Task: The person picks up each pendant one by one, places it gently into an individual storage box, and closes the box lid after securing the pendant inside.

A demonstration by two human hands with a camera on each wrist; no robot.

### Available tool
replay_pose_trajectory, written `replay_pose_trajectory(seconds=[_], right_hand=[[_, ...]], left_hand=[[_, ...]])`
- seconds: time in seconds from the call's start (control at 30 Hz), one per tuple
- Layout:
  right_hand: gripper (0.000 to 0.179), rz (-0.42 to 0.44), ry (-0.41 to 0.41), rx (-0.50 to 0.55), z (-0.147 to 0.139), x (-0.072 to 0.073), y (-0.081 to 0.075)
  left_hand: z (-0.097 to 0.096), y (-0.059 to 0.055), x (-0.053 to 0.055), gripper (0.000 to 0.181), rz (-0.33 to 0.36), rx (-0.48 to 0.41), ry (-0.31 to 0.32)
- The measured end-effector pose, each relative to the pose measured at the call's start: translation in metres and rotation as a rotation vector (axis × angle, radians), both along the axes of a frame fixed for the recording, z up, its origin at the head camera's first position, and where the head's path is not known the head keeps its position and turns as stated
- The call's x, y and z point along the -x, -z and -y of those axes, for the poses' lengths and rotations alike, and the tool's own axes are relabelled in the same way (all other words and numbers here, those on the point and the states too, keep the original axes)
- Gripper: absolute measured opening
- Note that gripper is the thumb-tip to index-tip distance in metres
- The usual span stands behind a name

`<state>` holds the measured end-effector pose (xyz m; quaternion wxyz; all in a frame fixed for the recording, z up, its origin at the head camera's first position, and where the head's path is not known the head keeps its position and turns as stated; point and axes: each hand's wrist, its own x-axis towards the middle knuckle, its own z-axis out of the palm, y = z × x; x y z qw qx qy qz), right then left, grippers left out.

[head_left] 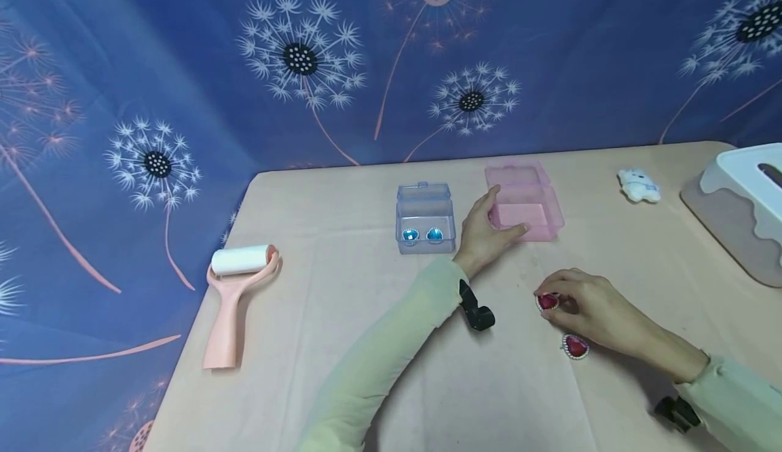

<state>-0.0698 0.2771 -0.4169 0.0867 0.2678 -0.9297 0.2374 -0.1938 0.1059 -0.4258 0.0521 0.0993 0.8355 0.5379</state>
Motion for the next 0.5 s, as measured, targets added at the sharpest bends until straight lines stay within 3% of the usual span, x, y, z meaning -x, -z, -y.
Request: replay_pose_trajectory(seconds=[0.27, 0.5], right_hand=[[0.035, -0.082, 0.031, -0.004, -0.008, 0.007, -0.024], [0.043, -0.209, 0.079, 0.075, -0.018, 0.028, -0.059]], left_hand=[[0.0, 0.001, 0.0, 0.087, 0.001, 0.0, -0.009], [-0.001, 0.002, 0.001, 0.086, -0.013, -0.026, -0.015]])
